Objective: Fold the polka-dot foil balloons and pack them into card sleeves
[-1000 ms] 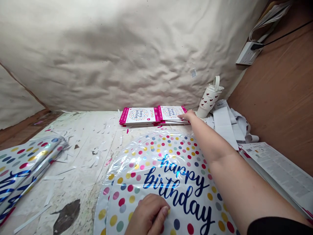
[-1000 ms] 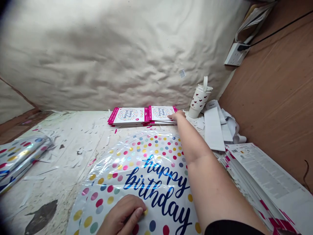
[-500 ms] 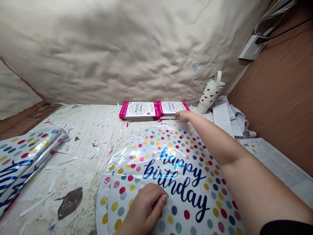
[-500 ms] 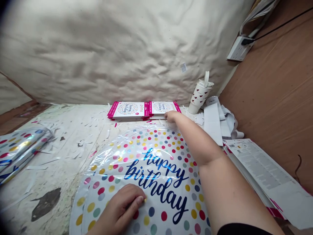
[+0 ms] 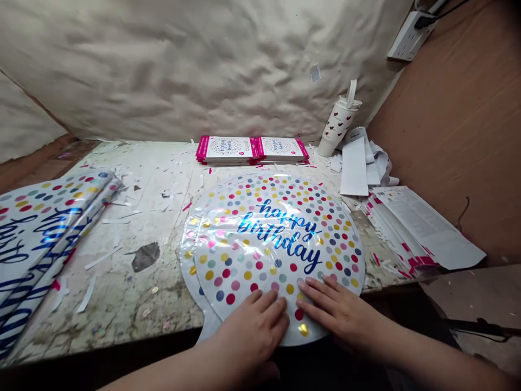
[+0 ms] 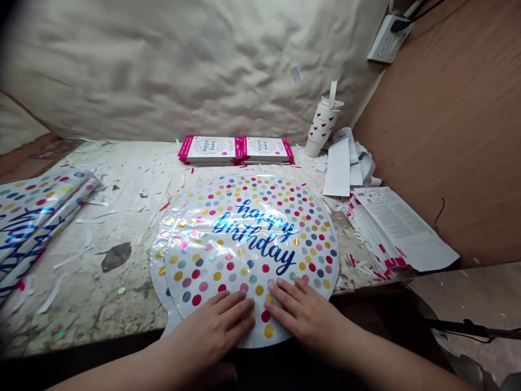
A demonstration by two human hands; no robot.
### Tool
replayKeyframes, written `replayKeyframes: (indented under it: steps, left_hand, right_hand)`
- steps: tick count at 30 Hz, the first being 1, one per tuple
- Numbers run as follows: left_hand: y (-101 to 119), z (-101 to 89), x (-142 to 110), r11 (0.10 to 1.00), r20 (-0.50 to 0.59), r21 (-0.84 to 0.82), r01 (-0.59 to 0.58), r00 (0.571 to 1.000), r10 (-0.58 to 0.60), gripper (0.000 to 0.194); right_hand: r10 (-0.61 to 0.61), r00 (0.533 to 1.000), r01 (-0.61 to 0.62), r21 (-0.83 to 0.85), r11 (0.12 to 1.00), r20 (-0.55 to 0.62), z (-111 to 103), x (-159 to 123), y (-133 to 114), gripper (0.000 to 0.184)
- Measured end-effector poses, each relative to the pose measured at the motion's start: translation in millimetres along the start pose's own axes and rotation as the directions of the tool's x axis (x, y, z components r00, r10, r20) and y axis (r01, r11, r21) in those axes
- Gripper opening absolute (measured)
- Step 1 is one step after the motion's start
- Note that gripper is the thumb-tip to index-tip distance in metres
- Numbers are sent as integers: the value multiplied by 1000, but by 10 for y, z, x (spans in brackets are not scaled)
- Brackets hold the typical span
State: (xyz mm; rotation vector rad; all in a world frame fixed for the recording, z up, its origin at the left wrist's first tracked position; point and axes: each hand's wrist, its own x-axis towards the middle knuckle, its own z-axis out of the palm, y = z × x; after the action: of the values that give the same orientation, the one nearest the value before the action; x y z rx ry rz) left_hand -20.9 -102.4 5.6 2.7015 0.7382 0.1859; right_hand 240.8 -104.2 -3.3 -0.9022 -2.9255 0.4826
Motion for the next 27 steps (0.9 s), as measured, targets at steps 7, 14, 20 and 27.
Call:
replayKeyframes:
  steps: [7,14,20,27]
  left_hand:
    - [88,86,13,931,23,-249,265,963,-268,17]
    - [-375,-210,314,414,451,-695,588,805,-386,27]
    - [-437,-175,343,397,351,-721,569,793,-498,31]
    - [-291,-383,195,741,263,-412,530,848,-460,12]
  right_hand:
    - [163,970,-120,223,967,-182,125,-95,34,36]
    - [192,966,-246,373,895,176,-408,459,-68,41]
    - [166,965,-255,587,768,201,-267,789,6,24]
    - [216,949,-309,812,495,229,-179,805,168,37]
